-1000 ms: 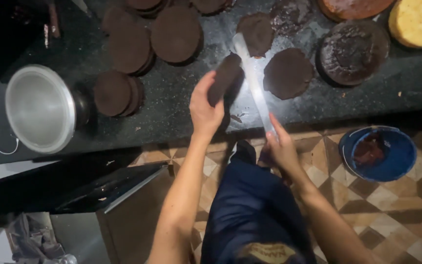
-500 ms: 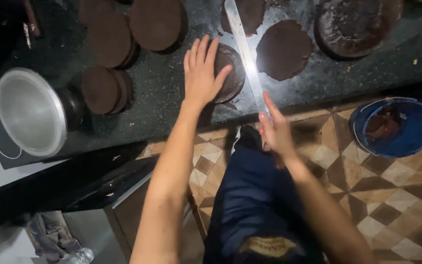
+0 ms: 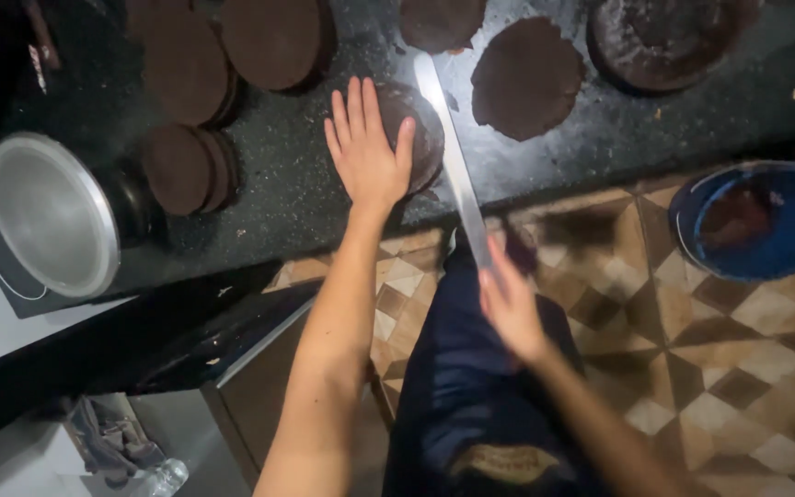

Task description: The person slices round chocolate and yellow cake layers horizontally in half using a long knife, holding each layer steady with one hand while cutting. They move finished halves aside and work through multiple layers one at a time on the counter.

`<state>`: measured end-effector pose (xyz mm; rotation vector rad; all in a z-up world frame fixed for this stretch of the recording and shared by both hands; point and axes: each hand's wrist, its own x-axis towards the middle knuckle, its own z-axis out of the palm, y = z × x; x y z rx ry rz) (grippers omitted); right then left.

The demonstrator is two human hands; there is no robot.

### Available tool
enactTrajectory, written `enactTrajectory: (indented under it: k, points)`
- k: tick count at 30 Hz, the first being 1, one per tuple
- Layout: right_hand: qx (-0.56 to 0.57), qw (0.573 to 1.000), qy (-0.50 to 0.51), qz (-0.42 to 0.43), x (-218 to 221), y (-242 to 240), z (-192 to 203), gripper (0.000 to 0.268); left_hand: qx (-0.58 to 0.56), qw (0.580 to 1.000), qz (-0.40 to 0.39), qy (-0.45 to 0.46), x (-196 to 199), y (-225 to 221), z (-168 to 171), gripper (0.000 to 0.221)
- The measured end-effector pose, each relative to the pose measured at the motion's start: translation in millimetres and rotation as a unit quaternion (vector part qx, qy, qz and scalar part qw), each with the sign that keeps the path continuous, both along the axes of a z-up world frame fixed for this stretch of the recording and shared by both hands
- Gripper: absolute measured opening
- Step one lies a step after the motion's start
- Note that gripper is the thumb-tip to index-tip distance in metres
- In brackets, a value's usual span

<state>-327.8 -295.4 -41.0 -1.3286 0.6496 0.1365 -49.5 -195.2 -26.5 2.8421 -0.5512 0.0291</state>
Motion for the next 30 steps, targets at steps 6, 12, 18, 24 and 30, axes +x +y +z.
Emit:
enactTrajectory:
  k: [6,12,18,24,30]
  points:
    - [-0.026,0.998,-0.060,0.021,48.9,-6.6,2.6,0.060,-0.031,0.999,0.040,-0.007,-8.9,-1.9,-11.2,0.075]
    - [-0.038,0.997,-0.008,0.060,55.1,-5.7,10.4,0.059,-0.023,0.983,0.174,-0.051,-5.0,-21.6,-19.6,0.073]
    - [-0.045,0.996,-0.037,0.069,35.0,3.9,2.5,0.058,-0.074,0.976,0.202,-0.026,-10.6,-17.4,-14.4,0.070]
    - [-0.087,0.987,-0.058,0.123,115.1,-45.0,9.9,0.059,-0.039,0.947,0.290,0.131,-9.8,7.3,9.7,0.083]
    - [-0.054,0.987,-0.027,0.146,33.7,-24.3,17.1,0.062,-0.126,0.988,0.082,-0.036,1.9,15.9,-37.0,0.065]
